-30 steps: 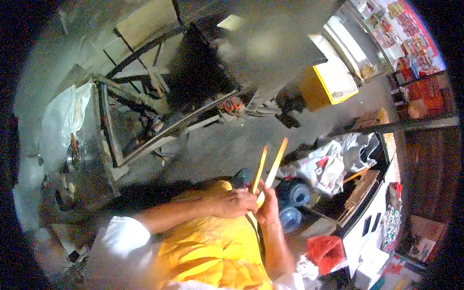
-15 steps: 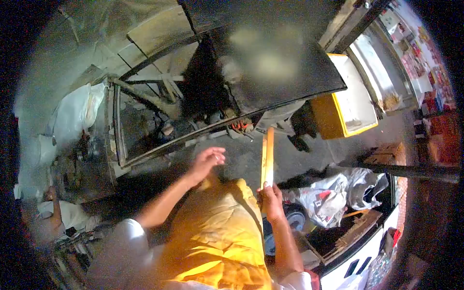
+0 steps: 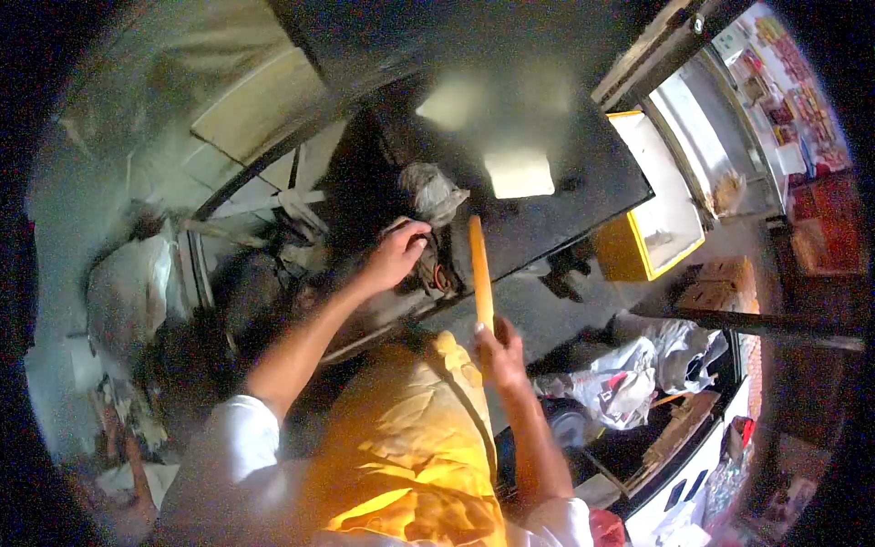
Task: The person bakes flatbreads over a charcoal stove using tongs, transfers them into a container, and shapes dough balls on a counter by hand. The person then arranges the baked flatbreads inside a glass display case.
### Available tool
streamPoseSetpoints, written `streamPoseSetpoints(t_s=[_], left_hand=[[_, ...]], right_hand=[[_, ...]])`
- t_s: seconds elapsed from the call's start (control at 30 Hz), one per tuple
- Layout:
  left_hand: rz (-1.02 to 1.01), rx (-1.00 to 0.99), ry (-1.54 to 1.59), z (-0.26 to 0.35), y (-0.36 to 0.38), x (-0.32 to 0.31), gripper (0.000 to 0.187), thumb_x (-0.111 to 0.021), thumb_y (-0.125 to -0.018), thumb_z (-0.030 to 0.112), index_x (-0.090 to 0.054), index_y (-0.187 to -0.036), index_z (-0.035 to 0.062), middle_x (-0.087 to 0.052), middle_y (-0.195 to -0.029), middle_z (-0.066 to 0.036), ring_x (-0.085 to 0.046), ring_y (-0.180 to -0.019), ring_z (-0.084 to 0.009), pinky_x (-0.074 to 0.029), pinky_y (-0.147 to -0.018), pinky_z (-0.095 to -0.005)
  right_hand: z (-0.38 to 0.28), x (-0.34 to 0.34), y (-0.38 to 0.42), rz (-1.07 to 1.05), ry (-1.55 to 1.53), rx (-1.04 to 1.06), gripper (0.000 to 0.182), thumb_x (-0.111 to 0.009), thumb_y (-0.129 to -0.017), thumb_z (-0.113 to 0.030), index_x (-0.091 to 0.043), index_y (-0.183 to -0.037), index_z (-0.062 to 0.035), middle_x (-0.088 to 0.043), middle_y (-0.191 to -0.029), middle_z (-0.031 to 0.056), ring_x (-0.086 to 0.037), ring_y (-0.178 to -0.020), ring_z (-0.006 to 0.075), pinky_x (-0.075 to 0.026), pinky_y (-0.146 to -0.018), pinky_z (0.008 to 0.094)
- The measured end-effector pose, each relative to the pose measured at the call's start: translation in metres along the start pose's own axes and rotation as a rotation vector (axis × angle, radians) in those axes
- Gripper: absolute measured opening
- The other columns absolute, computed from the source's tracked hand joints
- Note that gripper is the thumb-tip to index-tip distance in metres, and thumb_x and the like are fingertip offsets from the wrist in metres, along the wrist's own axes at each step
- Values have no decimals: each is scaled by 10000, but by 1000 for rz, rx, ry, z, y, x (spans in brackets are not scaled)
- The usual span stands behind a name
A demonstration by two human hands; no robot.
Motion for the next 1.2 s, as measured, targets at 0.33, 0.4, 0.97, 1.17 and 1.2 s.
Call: streamPoseSetpoints(t_s=[0.33,0.4,0.97,1.17,1.2], left_hand=[[-225,-367,-700,13,-95,13,506,-690,-863,285,-551,-1322,123,-479,-1387,-79,-358,-1375,-290,-249,-1138,-511],[-162,-457,-682,4,-112,4,411,-644,-891,280,-598,-1271,131,-533,-1327,-92,-446,-1298,-295,-251,-1140,-514],[-173,-410,-659,-46,-53,60,143,-648,-858,241,-634,-851,98,-605,-883,-87,-585,-906,-271,-391,-890,-431],[-78,-258,-754,-62,27,123,161,-646,-871,226,-614,-769,106,-590,-812,-66,-579,-865,-262,-397,-870,-421],[-70,-220,-785,-65,39,133,174,-648,-870,224,-605,-752,103,-588,-803,-69,-579,-857,-265,-399,-867,-422]], right_hand=[[-7,-13,-18,274,101,315,462,-613,-955,-272,-486,-1292,18,-566,-908,37,-542,-712,107,-473,-630,272],[34,-21,2,305,114,298,555,-647,-935,-247,-437,-1378,14,-570,-952,31,-541,-753,103,-474,-658,270],[-18,-76,14,228,119,128,651,-624,-950,-421,-406,-1370,25,-548,-1004,65,-537,-865,129,-486,-752,310],[-22,-54,5,288,296,228,639,-660,-910,-377,-435,-1324,53,-607,-1102,138,-580,-989,216,-474,-860,349],[-22,-44,2,327,372,218,617,-663,-908,-382,-463,-1297,52,-621,-1086,139,-585,-989,221,-476,-861,350]])
Point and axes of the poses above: each hand's wrist, its own y-axis away from the middle knuckle, its own x-axis out of the back of the hand, z = x × y, the point moved 3 cm from there along -y, towards the middle knuckle
